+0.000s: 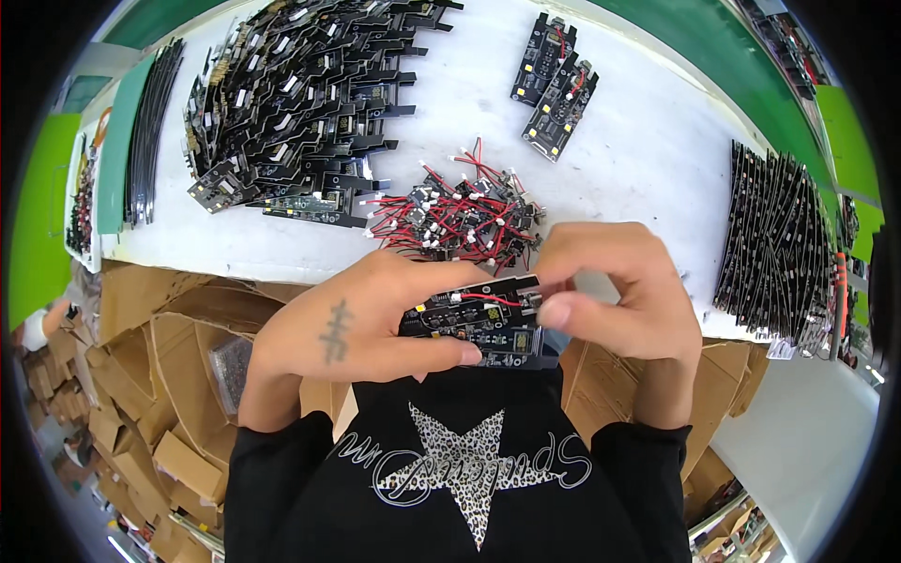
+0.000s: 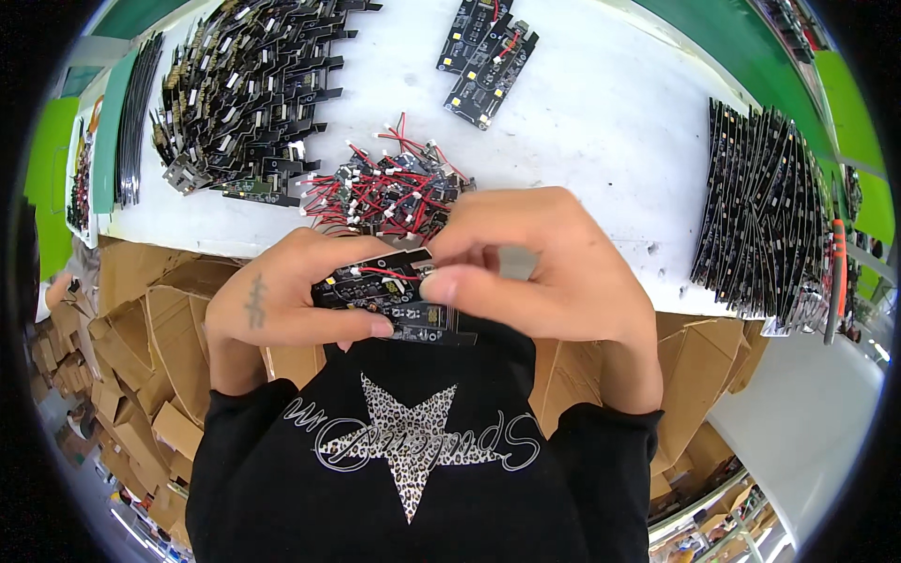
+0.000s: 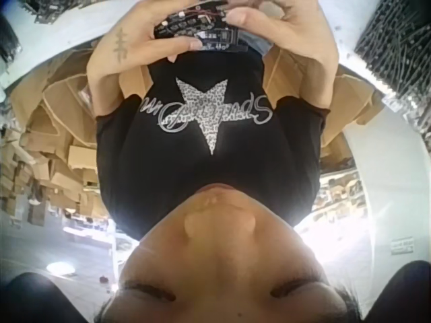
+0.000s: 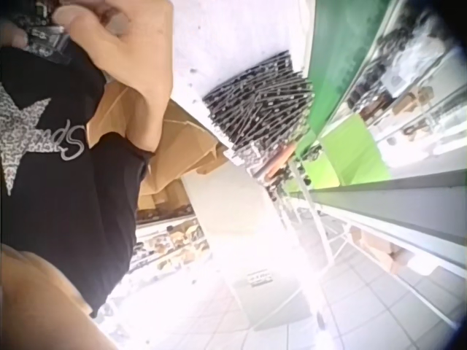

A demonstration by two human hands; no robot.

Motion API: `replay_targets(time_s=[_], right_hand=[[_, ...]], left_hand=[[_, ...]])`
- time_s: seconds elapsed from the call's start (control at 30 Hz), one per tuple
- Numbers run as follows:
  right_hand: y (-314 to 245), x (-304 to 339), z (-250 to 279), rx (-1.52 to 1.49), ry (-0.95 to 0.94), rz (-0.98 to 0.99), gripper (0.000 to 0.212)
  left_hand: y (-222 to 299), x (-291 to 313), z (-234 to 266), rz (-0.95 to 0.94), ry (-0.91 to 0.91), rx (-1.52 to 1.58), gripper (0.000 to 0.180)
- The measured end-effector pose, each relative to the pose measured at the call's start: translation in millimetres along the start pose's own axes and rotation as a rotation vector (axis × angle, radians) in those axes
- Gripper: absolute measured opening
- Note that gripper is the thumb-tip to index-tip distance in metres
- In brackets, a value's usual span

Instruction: The recorder is assembling and organizing printed circuit boards (PCBs) by connecting wires and stacking them at a factory workstation.

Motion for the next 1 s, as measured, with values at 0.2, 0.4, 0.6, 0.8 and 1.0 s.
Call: replay_targets(time_s=[0.2, 0.4, 0.6, 0.8, 1.0], right_hand=[[1.7, 1.3, -4.5, -0.027, -0.099, -0.024, 0.012], [0.9, 2.4, -8.3, -0.139, -0.190, -0.026, 0.011], [7.4, 1.9, 1.5, -0.328, -0.087, -0.023, 0.006], [7.2, 0.1, 10.7, 0.043, 0.365, 0.059, 0.015], [6.6, -7.4, -1.9, 0.602, 0.484, 0.269, 0.038]], left_hand=[[4.1, -6.1, 1.4, -0.125, -0.090, -0.196, 0.035], [-4.7, -8.3, 0.1, -0.238, -0.192, -0.153, 0.036], [-12.3, -1.0, 7.8, -0.179, -0.169, 0.003, 0.039], [-10.7, 30.9, 16.4, -0.110, 0.031, 0.057, 0.043], [13.8, 82.0, 44.5, -0.147, 0.450, 0.186, 0.034]])
Point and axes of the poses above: each hand's wrist, its own x-axis away from the middle knuckle, its own z-axis out of the back of the hand, y = z × x, the point moved 2 cm from there along -x, towards the middle knuckle, and after that the axes turned 5 degrees about y, right-handed, at the moved point
